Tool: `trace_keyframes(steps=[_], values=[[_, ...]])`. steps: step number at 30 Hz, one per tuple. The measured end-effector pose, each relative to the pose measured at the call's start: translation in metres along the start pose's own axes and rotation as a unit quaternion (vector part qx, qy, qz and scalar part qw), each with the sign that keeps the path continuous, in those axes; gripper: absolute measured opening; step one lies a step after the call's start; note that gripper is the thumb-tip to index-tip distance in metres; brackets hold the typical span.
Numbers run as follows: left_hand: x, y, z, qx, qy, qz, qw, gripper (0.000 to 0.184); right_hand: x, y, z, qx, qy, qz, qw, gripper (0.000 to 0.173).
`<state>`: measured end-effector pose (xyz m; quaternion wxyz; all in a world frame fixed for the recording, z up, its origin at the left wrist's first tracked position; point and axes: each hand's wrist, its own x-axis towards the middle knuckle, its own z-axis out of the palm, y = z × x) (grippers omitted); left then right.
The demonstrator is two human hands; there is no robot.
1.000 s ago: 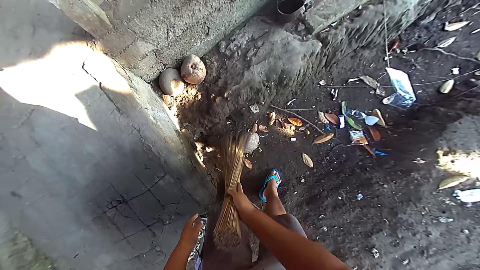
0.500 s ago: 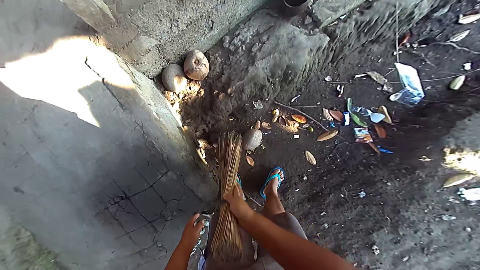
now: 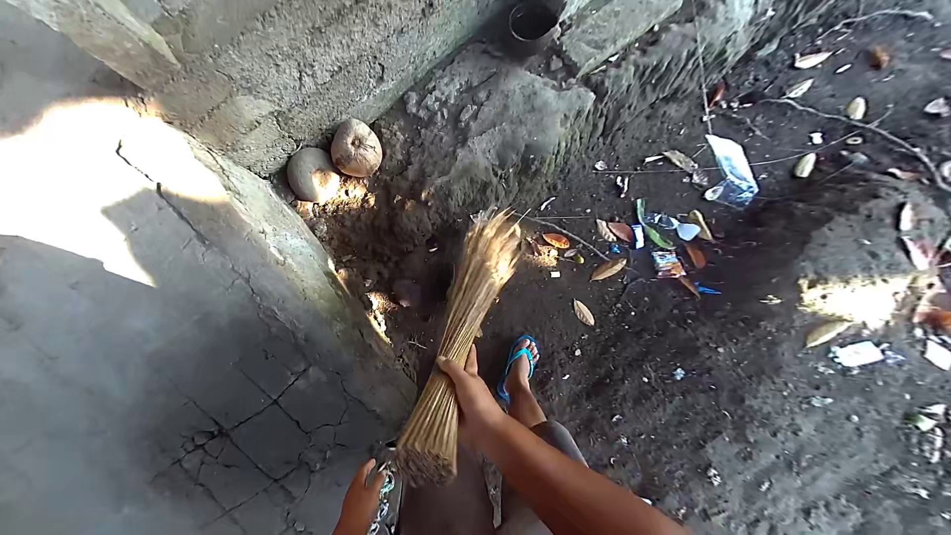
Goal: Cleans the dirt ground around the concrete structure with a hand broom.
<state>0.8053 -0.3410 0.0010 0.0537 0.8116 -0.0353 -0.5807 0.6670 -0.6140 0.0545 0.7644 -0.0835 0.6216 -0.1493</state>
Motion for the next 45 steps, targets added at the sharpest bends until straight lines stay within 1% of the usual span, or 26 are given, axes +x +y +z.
trace_keyframes(steps=[1, 2, 4, 5, 6, 7, 9, 10, 12, 14, 15, 16, 17, 19, 20, 21, 23, 26, 27, 29, 31, 33, 35, 37, 41, 45], values=[[0.003, 0.000, 0.001, 0.021, -0.006, -0.006, 1.000, 0.057, -0.002, -0.010, -0.006, -0.009, -0.014, 0.013, 1.000, 0.096], [0.004, 0.002, 0.002, 0.033, -0.012, -0.009, 0.999, 0.058, 0.007, -0.026, -0.013, -0.016, -0.031, 0.018, 0.999, 0.086], [0.003, 0.012, 0.006, 0.029, -0.015, -0.003, 0.999, 0.058, 0.047, -0.057, -0.030, -0.032, -0.056, 0.017, 0.998, 0.060], [0.002, 0.020, 0.007, 0.023, -0.013, 0.006, 1.000, 0.057, 0.064, -0.067, -0.034, -0.039, -0.043, 0.012, 0.998, 0.056], [0.001, 0.028, 0.008, 0.016, -0.006, 0.018, 1.000, 0.057, 0.071, -0.071, -0.032, -0.040, -0.020, -0.001, 0.999, 0.059], [0.000, 0.035, 0.009, 0.006, 0.003, 0.030, 1.000, 0.057, 0.068, -0.065, -0.026, -0.041, -0.007, -0.015, 0.999, 0.069], [-0.005, 0.044, 0.014, -0.008, 0.013, 0.044, 0.999, 0.056, 0.046, -0.029, -0.021, -0.044, -0.033, -0.002, 0.998, 0.097], [-0.007, 0.048, 0.017, -0.008, 0.017, 0.051, 0.999, 0.056, 0.030, -0.010, -0.023, -0.049, -0.062, 0.018, 0.997, 0.104], [-0.007, 0.048, 0.025, 0.005, 0.006, 0.044, 0.999, 0.056, 0.000, 0.013, -0.040, -0.058, -0.110, 0.072, 0.990, 0.106], [-0.004, 0.050, 0.033, 0.030, -0.007, 0.022, 0.999, 0.057, -0.004, 0.018, -0.072, -0.064, -0.128, 0.131, 0.981, 0.100], [-0.005, 0.052, 0.037, 0.039, -0.007, 0.011, 0.999, 0.058, 0.000, 0.017, -0.091, -0.067, -0.132, 0.154, 0.977, 0.095], [-0.006, 0.056, 0.040, 0.043, -0.005, 0.001, 0.999, 0.058, 0.007, 0.012, -0.111, -0.073, -0.135, 0.169, 0.974, 0.084], [-0.006, 0.063, 0.043, 0.044, 0.001, -0.004, 0.999, 0.057, 0.015, 0.002, -0.131, -0.081, -0.131, 0.176, 0.972, 0.068], [-0.009, 0.075, 0.050, 0.046, 0.014, -0.010, 0.999, 0.057, 0.035, -0.019, -0.184, -0.088, -0.074, 0.158, 0.981, 0.039], [-0.011, 0.081, 0.055, 0.046, 0.015, -0.012, 0.999, 0.056, 0.043, -0.031, -0.219, -0.079, -0.032, 0.137, 0.987, 0.032], [-0.013, 0.086, 0.059, 0.048, 0.016, -0.015, 0.999, 0.056, 0.045, -0.048, -0.252, -0.066, 0.013, 0.112, 0.991, 0.032], [-0.014, 0.098, 0.065, 0.055, 0.024, -0.016, 0.998, 0.056, 0.035, -0.088, -0.298, -0.052, 0.096, 0.030, 0.994, 0.040], [-0.028, 0.110, 0.081, 0.057, 0.030, -0.032, 0.997, 0.056, 0.020, -0.115, -0.337, -0.025, 0.194, -0.062, 0.979, 0.079], [-0.029, 0.118, 0.089, 0.062, 0.033, -0.034, 0.997, 0.056, 0.022, -0.123, -0.347, -0.011, 0.213, -0.097, 0.972, 0.088], [-0.026, 0.129, 0.107, 0.067, 0.037, -0.023, 0.997, 0.055, 0.021, -0.149, -0.365, 0.032, 0.224, -0.163, 0.960, 0.093], [-0.021, 0.138, 0.126, 0.089, 0.021, 0.003, 0.996, 0.054, 0.008, -0.179, -0.383, 0.053, 0.215, -0.204, 0.954, 0.083], [-0.020, 0.152, 0.143, 0.113, -0.003, 0.027, 0.993, 0.054, -0.005, -0.205, -0.398, 0.071, 0.194, -0.216, 0.954, 0.068], [-0.022, 0.175, 0.159, 0.126, -0.016, 0.040, 0.991, 0.054, -0.012, -0.222, -0.405, 0.085, 0.168, -0.203, 0.961, 0.062], [-0.021, 0.199, 0.169, 0.114, -0.025, 0.060, 0.991, 0.055, -0.013, -0.228, -0.406, 0.081, 0.153, -0.181, 0.968, 0.061], [-0.013, 0.248, 0.181, 0.053, -0.023, 0.113, 0.992, 0.054, -0.001, -0.212, -0.406, 0.063, 0.106, -0.150, 0.981, 0.062], [-0.012, 0.261, 0.187, 0.007, -0.002, 0.117, 0.993, 0.055, 0.001, -0.195, -0.389, 0.031, 0.083, -0.090, 0.992, 0.069]])
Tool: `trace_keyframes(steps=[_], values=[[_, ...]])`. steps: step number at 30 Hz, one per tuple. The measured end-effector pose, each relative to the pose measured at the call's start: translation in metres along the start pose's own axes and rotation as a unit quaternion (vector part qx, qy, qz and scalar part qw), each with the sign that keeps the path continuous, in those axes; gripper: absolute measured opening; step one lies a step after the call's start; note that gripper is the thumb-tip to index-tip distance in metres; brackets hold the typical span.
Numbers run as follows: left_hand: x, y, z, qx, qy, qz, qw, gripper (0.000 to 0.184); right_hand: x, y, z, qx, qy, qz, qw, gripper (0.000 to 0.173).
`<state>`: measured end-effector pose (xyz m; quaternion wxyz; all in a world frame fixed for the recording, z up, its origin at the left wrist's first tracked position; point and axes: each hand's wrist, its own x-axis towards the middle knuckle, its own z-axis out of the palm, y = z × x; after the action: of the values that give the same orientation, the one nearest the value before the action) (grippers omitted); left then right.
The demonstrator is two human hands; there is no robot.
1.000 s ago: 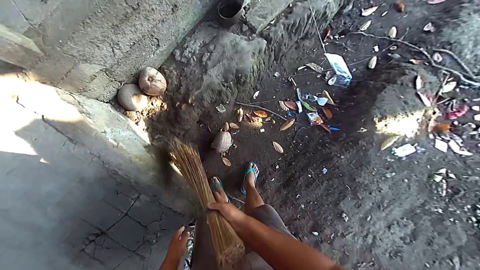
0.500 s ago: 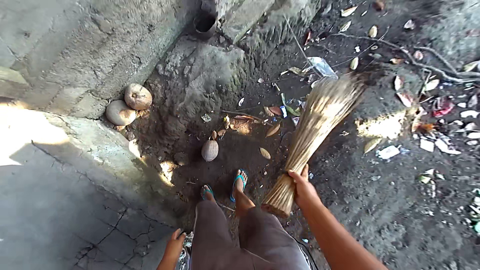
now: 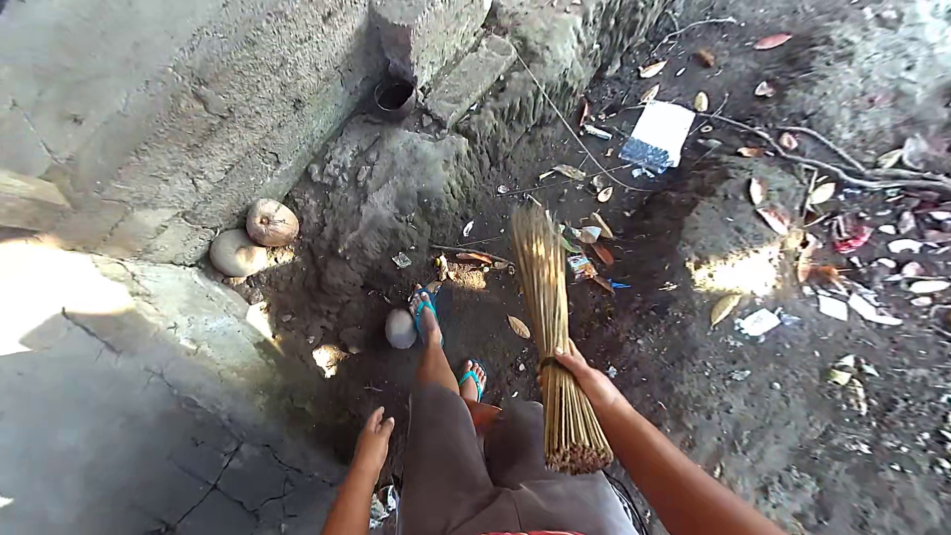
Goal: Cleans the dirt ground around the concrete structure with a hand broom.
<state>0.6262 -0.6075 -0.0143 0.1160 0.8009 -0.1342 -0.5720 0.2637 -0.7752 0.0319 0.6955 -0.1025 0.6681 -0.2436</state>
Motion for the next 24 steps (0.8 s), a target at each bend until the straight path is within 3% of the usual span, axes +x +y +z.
trace_keyframes(steps=[4, 7, 11, 14, 17, 20, 22, 24], values=[[-0.020, -0.026, -0.006, 0.032, 0.001, -0.026, 0.999, 0.059, -0.024, 0.008, 0.021, -0.034, -0.070, 0.074, 0.994, 0.070], [-0.031, -0.053, -0.017, 0.034, 0.024, -0.048, 0.998, 0.060, -0.041, 0.025, 0.041, -0.032, -0.166, 0.151, 0.974, 0.065], [-0.042, -0.078, -0.031, 0.032, 0.061, -0.086, 0.994, 0.061, -0.006, 0.079, 0.083, -0.062, -0.244, 0.250, 0.935, 0.058], [-0.046, -0.078, -0.039, 0.041, 0.047, -0.093, 0.994, 0.061, 0.050, 0.094, 0.120, -0.167, -0.190, 0.224, 0.941, 0.047], [-0.047, -0.082, -0.047, 0.032, 0.034, -0.084, 0.995, 0.058, 0.075, 0.089, 0.114, -0.143, -0.061, 0.134, 0.979, 0.063], [-0.044, -0.098, -0.056, 0.025, 0.026, -0.090, 0.995, 0.058, 0.041, 0.085, 0.114, -0.053, 0.026, 0.080, 0.995, 0.086], [-0.034, -0.110, -0.059, 0.044, 0.012, -0.106, 0.993, 0.059, -0.002, 0.080, 0.129, -0.025, 0.021, 0.077, 0.997, 0.095], [-0.016, -0.114, -0.064, 0.066, -0.007, -0.111, 0.992, 0.061, -0.040, 0.077, 0.147, 0.010, -0.016, 0.093, 0.995, 0.092]])
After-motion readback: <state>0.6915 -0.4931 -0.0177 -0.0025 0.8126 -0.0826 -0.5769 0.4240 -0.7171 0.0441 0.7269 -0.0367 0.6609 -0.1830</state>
